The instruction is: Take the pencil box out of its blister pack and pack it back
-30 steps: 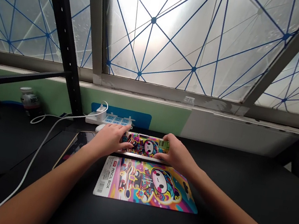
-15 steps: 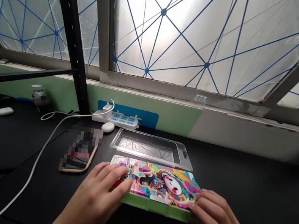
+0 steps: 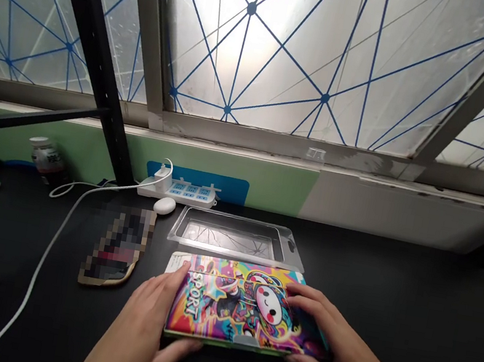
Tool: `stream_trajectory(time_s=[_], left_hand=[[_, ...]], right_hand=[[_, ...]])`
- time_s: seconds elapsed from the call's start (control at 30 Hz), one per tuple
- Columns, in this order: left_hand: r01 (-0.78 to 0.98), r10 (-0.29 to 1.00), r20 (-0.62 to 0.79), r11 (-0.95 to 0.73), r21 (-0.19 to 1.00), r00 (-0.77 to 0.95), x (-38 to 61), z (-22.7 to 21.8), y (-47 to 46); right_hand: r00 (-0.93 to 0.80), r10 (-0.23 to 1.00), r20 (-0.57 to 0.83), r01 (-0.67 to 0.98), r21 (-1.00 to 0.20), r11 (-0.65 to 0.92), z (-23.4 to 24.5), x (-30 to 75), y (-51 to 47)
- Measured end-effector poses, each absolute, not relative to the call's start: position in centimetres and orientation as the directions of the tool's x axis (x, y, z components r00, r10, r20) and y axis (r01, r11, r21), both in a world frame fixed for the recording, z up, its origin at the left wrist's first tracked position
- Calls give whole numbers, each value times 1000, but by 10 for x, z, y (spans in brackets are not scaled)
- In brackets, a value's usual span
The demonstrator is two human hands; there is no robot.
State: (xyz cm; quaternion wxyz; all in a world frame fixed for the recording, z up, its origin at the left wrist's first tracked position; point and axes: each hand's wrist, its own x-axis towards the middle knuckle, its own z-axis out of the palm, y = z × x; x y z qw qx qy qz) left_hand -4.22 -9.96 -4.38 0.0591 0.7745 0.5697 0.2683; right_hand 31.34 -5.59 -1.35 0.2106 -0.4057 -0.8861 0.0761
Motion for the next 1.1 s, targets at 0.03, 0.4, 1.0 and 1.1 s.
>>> stream_trajectory(time_s=[0.03,0.4,1.0,1.1], left_hand=[[849,921,343,-326,415,186,-42,-44,-99],[799,982,176,-162,579,72,-33,-27,-105],[776,976,214,-171,607,47,-31,-13,-112],[774,966,249,-210,597,69,-34,-17,-112]], right_hand=[[-580,755,307,684,-321,656,-12,313,-56],[-226,942,248,638,-693,336,16,298,-11],[-424,851,310,672,-522,525,-11,325,-51],[-402,847,346,703,-477,528,-14,322,-57]])
